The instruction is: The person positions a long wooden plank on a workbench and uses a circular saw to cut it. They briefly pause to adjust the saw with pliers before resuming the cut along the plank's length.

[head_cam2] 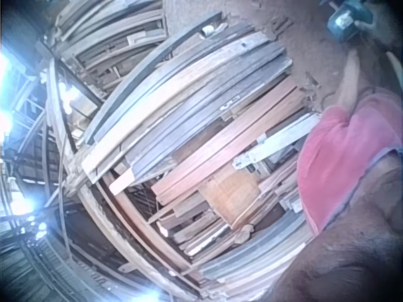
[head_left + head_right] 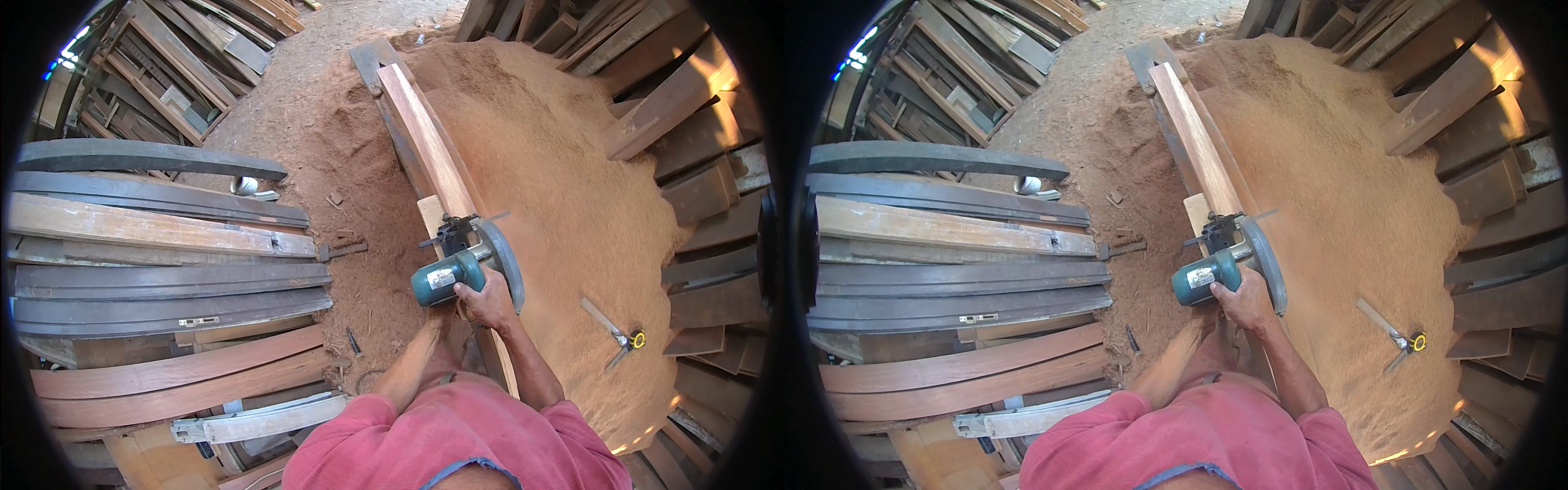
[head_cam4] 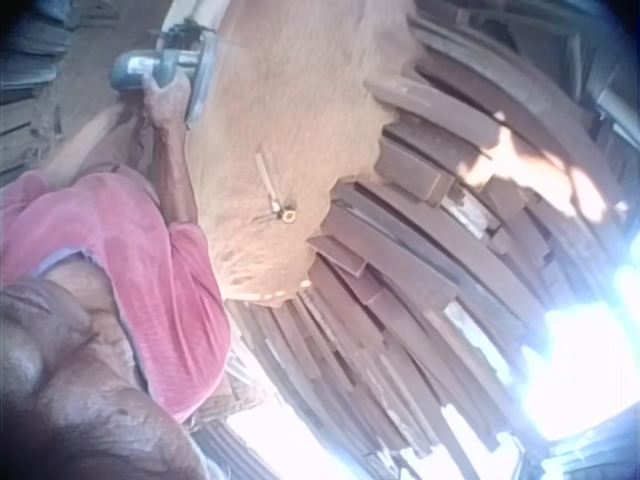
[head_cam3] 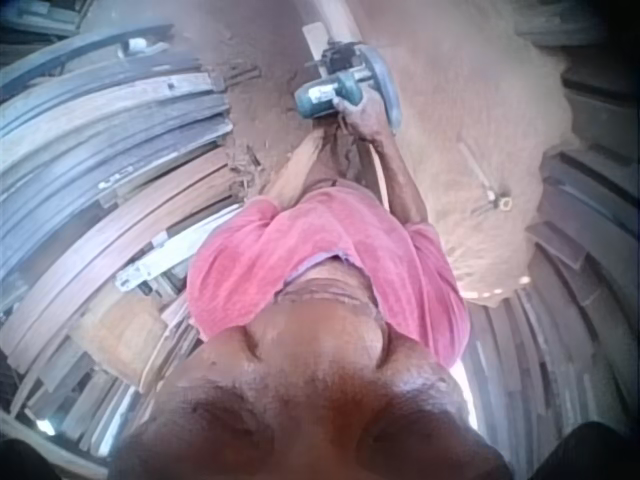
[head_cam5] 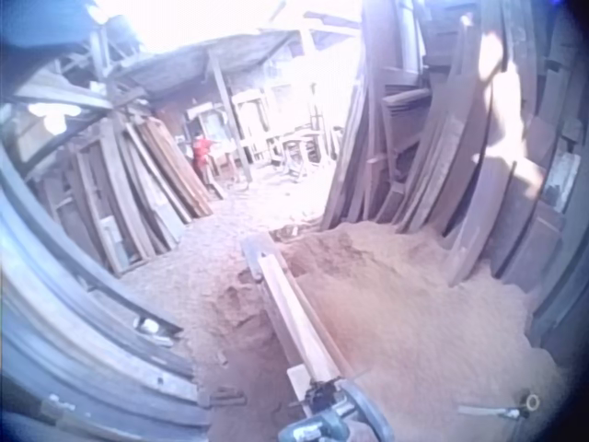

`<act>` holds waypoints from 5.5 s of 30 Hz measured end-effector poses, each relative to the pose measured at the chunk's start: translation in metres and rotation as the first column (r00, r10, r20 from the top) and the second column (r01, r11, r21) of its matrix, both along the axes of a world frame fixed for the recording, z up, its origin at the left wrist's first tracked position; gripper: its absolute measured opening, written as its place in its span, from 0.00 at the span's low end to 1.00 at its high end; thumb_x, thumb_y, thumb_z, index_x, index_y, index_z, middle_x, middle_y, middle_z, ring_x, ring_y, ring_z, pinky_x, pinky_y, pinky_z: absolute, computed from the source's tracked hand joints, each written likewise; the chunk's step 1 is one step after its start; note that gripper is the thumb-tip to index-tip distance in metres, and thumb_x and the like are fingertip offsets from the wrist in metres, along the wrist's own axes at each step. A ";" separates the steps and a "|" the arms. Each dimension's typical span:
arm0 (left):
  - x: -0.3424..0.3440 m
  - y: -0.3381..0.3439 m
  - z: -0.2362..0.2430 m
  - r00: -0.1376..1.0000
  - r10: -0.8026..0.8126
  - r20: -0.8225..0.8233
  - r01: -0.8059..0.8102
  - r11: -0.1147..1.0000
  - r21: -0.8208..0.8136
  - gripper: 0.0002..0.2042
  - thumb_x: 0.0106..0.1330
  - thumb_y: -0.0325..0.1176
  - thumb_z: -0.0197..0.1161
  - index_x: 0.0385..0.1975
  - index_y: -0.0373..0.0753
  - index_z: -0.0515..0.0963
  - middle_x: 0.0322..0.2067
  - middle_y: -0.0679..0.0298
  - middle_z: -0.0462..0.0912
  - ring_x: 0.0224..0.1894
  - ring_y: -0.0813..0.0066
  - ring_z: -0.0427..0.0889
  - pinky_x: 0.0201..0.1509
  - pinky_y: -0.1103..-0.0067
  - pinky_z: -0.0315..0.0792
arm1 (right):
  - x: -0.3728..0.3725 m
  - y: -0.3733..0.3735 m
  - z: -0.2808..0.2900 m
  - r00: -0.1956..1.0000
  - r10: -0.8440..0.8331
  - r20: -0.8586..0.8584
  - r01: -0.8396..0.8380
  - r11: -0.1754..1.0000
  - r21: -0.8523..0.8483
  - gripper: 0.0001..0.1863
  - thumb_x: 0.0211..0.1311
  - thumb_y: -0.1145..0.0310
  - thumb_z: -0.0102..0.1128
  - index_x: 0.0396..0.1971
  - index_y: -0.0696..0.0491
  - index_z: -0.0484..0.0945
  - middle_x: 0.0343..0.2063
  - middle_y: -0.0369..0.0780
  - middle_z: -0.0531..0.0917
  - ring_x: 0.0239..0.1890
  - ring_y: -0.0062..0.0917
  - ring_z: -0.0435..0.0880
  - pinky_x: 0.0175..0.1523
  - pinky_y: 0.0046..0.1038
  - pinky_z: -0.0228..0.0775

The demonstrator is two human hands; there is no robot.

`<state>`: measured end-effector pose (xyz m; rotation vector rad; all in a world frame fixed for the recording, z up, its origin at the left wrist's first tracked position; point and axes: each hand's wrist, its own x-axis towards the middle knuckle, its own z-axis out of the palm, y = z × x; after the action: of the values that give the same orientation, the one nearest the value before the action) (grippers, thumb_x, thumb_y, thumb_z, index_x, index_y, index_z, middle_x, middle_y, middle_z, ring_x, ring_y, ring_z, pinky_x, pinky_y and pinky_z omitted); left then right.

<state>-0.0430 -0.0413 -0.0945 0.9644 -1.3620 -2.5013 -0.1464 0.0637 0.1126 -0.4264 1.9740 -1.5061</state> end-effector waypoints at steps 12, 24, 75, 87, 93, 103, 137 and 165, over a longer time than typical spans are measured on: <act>-0.011 -0.014 -0.001 1.000 0.021 -0.012 -0.021 1.000 0.003 0.11 0.72 0.35 0.64 0.52 0.45 0.77 0.44 0.69 0.81 0.42 0.78 0.79 0.42 0.76 0.74 | -0.014 -0.017 -0.001 1.000 -0.009 -0.017 0.009 1.000 0.018 0.15 0.60 0.71 0.67 0.47 0.59 0.82 0.35 0.38 0.86 0.37 0.22 0.82 0.49 0.30 0.76; -0.025 -0.029 -0.001 0.999 0.036 -0.019 -0.036 0.999 -0.013 0.12 0.73 0.35 0.63 0.53 0.45 0.77 0.46 0.68 0.81 0.45 0.76 0.79 0.46 0.75 0.75 | -0.030 -0.034 0.000 1.000 -0.009 -0.002 0.009 1.000 0.005 0.16 0.60 0.71 0.67 0.47 0.60 0.82 0.36 0.39 0.86 0.38 0.22 0.82 0.49 0.29 0.75; -0.099 -0.099 -0.013 0.992 0.096 -0.082 -0.096 0.995 0.005 0.16 0.70 0.33 0.67 0.56 0.44 0.77 0.51 0.68 0.83 0.50 0.75 0.82 0.50 0.74 0.80 | -0.098 -0.102 -0.001 0.999 -0.009 -0.045 0.009 1.000 -0.006 0.16 0.61 0.66 0.68 0.44 0.61 0.83 0.37 0.45 0.88 0.40 0.30 0.86 0.50 0.33 0.77; -0.112 -0.115 -0.022 0.997 0.080 0.017 -0.079 0.993 -0.084 0.17 0.71 0.29 0.66 0.59 0.44 0.78 0.55 0.66 0.83 0.55 0.72 0.81 0.58 0.73 0.78 | -0.114 -0.119 -0.004 1.000 -0.008 -0.027 0.008 1.000 -0.008 0.16 0.60 0.67 0.68 0.44 0.62 0.82 0.37 0.45 0.88 0.41 0.30 0.87 0.51 0.33 0.77; -0.119 -0.119 -0.007 0.997 0.038 0.060 -0.025 0.980 -0.197 0.17 0.71 0.33 0.67 0.58 0.43 0.79 0.55 0.66 0.82 0.56 0.73 0.80 0.58 0.73 0.77 | -0.119 -0.125 -0.001 1.000 -0.018 -0.014 0.017 0.999 -0.038 0.16 0.61 0.67 0.68 0.45 0.61 0.83 0.37 0.45 0.88 0.40 0.30 0.87 0.51 0.33 0.77; -0.133 -0.133 0.028 0.996 0.048 0.075 -0.033 0.980 -0.197 0.17 0.71 0.33 0.67 0.58 0.43 0.79 0.54 0.66 0.83 0.54 0.73 0.81 0.58 0.73 0.76 | -0.131 -0.139 -0.002 1.000 -0.021 -0.007 0.021 0.999 -0.033 0.16 0.61 0.66 0.68 0.45 0.61 0.83 0.37 0.44 0.88 0.40 0.29 0.86 0.51 0.33 0.76; -0.188 -0.189 0.020 0.997 0.018 0.075 -0.008 0.990 -0.140 0.11 0.71 0.39 0.67 0.49 0.47 0.78 0.38 0.73 0.82 0.33 0.82 0.81 0.29 0.81 0.74 | -0.181 -0.191 -0.004 1.000 -0.021 -0.020 0.021 1.000 -0.017 0.16 0.60 0.68 0.65 0.46 0.59 0.82 0.34 0.36 0.84 0.37 0.21 0.80 0.46 0.28 0.74; -0.217 -0.211 -0.014 0.991 0.056 -0.125 -0.086 0.966 -0.244 0.20 0.71 0.26 0.65 0.62 0.41 0.73 0.59 0.64 0.78 0.60 0.70 0.78 0.65 0.70 0.75 | -0.206 -0.214 -0.010 1.000 -0.027 -0.007 0.026 0.997 -0.070 0.16 0.61 0.68 0.67 0.46 0.59 0.82 0.26 0.33 0.80 0.24 0.16 0.76 0.29 0.25 0.70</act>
<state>-0.2596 -0.2523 -0.1089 0.7869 -1.5282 -2.2282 -0.3527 -0.1503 0.1028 -0.4378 1.9447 -1.5955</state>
